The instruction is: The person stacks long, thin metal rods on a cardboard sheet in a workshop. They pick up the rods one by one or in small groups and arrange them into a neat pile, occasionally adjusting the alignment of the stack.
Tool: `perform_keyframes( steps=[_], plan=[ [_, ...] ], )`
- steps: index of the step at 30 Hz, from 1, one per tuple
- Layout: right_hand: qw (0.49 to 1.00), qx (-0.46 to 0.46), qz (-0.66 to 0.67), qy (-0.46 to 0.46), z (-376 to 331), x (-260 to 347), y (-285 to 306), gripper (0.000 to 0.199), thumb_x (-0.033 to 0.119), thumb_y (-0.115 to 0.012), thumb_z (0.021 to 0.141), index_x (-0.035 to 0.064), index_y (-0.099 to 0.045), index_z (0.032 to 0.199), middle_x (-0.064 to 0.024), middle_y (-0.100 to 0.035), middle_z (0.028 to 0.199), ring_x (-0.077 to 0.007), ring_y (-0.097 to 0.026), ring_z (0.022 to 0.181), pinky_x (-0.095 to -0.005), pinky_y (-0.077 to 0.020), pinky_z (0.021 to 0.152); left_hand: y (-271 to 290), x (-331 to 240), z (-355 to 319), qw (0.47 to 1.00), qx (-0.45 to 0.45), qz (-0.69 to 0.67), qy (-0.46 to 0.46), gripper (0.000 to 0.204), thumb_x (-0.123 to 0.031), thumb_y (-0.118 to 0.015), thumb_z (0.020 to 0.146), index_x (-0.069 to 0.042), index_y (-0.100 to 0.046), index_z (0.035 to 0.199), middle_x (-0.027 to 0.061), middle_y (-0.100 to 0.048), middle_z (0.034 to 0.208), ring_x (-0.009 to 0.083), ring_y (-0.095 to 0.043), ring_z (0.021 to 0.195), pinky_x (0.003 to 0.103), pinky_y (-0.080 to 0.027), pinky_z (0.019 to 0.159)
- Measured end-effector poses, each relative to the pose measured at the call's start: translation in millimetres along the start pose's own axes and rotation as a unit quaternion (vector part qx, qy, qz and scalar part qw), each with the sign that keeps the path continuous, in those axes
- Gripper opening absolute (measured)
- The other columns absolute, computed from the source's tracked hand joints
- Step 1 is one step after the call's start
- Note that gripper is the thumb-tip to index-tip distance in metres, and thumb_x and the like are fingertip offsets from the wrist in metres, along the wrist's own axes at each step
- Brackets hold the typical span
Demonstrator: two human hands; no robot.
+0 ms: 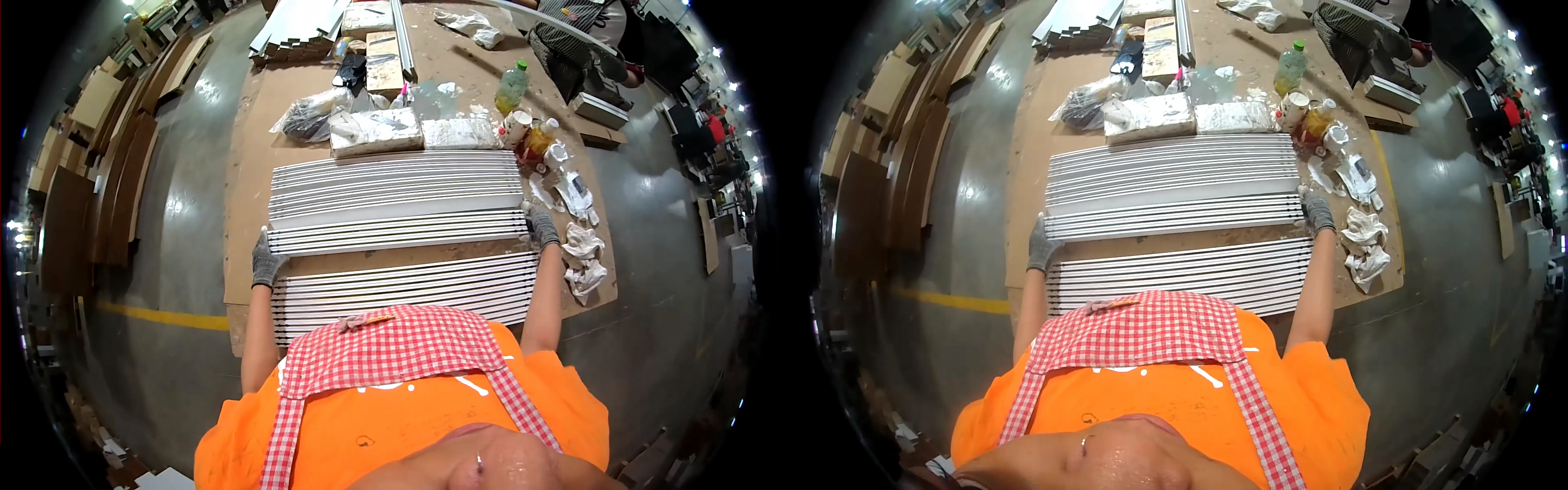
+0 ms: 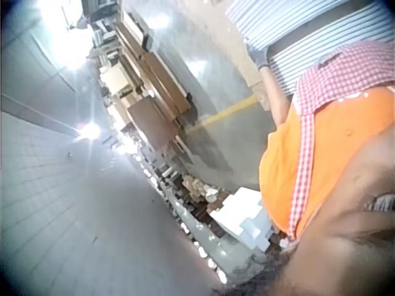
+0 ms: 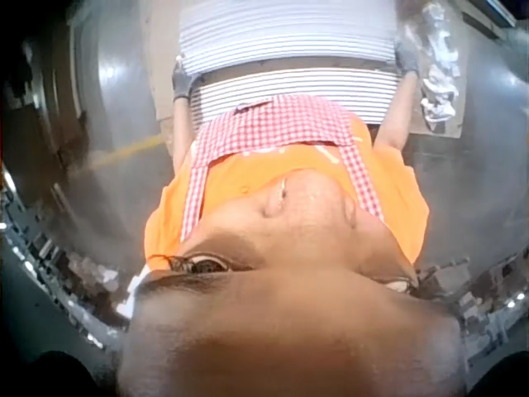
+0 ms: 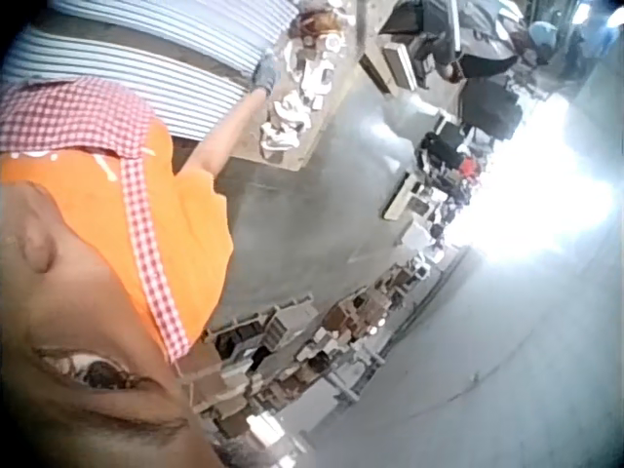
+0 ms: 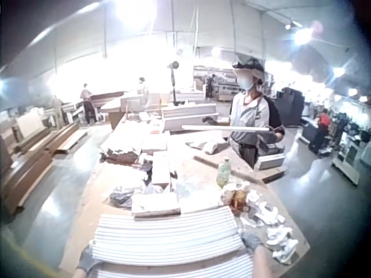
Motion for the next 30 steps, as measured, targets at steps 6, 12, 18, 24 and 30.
perform_keyframes(
  steps=[6, 12, 18, 24, 30],
  plan=[
    [0.997, 0.045, -0.033, 0.061, 29, -30, 27, 0.047, 0.037, -0.07, 0.086, 0.0072, -0.06, 0.121, -0.0084, -0.065, 0.1, -0.0216, -0.063, 0.082, -0.0353, -0.0551, 0.072, -9, 19, -1, 0.994, 0.002, -0.111, -0.01, 0.109, -0.027, -0.089, 0.066, -0.007, -0.027, 0.154, 0.0161, -0.06, 0.13, 0.0285, -0.06, 0.115, 0.035, -0.052, 0.098],
    [0.844, -0.064, -0.503, 0.175, 3, -20, -1, 0.092, 0.04, -0.084, 0.071, 0.0007, -0.044, 0.144, -0.0232, -0.056, 0.137, -0.0373, -0.052, 0.129, -0.0402, -0.0423, 0.108, -10, -10, -13, 0.89, 0.027, -0.455, 0.016, 0.087, -0.03, -0.081, 0.079, -0.006, -0.033, 0.148, 0.011, -0.063, 0.124, 0.0263, -0.063, 0.107, 0.039, -0.054, 0.092],
    [0.897, -0.034, -0.364, 0.248, -27, -15, -10, 0.082, 0.022, -0.083, 0.065, 0.0004, -0.049, 0.136, -0.0201, -0.065, 0.118, -0.0336, -0.063, 0.11, -0.0388, -0.0514, 0.096, 7, -20, -31, 0.996, -0.07, -0.046, -0.033, 0.091, -0.021, -0.085, 0.074, -0.008, -0.035, 0.149, 0.0115, -0.067, 0.117, 0.0212, -0.066, 0.102, 0.033, -0.057, 0.084],
    [0.909, -0.047, -0.329, 0.252, -30, 0, -3, 0.085, 0.019, -0.082, 0.062, -0.0002, -0.05, 0.138, -0.0186, -0.066, 0.12, -0.0291, -0.065, 0.11, -0.0347, -0.0517, 0.095, 10, -28, -27, 0.982, -0.005, -0.183, 0.044, 0.09, -0.017, -0.087, 0.065, -0.008, -0.044, 0.144, 0.0122, -0.069, 0.117, 0.0245, -0.068, 0.102, 0.034, -0.056, 0.09],
    [0.908, -0.062, -0.335, 0.245, -2, 8, -1, 0.085, 0.019, -0.08, 0.067, -0.0014, -0.046, 0.142, -0.0227, -0.058, 0.135, -0.0317, -0.057, 0.125, -0.0351, -0.0458, 0.105, -1, -41, -19, 0.995, -0.07, -0.041, -0.053, 0.077, -0.014, -0.079, 0.064, 0.001, -0.048, 0.133, 0.0149, -0.069, 0.098, 0.0276, -0.069, 0.087, 0.037, -0.056, 0.079]
  ],
)
Point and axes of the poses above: each hand's wrist, its own z-axis towards the middle knuckle, its own y-axis out of the back of the hand, x = y × z, the point moved 2 cm from there along z, towards the middle knuckle
